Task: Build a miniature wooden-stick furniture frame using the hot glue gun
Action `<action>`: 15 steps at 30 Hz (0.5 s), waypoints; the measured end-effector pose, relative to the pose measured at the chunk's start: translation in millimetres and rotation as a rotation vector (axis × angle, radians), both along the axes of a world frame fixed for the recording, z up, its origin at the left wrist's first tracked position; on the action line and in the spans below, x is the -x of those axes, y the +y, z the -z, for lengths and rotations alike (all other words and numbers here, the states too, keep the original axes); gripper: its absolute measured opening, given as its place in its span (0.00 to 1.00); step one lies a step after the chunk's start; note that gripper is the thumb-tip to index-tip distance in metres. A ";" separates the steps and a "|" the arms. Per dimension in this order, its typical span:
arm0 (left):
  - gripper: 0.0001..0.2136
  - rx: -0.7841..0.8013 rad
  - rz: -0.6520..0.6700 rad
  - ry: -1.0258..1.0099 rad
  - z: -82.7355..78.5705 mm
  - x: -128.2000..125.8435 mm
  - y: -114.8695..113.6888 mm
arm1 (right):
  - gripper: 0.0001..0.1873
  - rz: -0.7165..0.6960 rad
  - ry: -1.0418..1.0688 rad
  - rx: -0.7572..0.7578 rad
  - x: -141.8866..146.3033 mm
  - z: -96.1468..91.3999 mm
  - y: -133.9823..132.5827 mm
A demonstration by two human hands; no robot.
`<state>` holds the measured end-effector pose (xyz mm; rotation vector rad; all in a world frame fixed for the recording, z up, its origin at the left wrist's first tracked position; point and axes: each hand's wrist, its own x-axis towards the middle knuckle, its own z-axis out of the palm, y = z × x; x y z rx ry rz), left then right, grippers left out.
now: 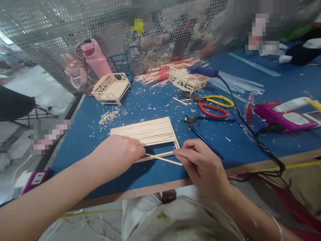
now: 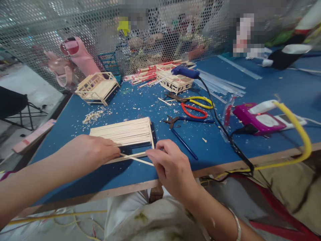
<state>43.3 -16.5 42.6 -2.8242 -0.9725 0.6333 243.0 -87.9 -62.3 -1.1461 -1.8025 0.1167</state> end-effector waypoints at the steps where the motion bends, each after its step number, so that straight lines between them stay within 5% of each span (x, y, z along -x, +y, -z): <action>1: 0.08 -0.004 -0.001 -0.015 2.5 2.6 0.3 | 0.11 -0.001 0.021 -0.021 -0.2 -0.7 -0.3; 10: 0.06 -0.047 -0.065 -0.099 11.8 15.7 -8.3 | 0.09 -0.027 -0.128 -0.093 -2.6 -18.7 -2.3; 15: 0.08 -0.009 -0.142 -0.058 8.0 11.7 -8.0 | 0.05 0.025 -0.168 0.052 -8.6 -21.4 -2.2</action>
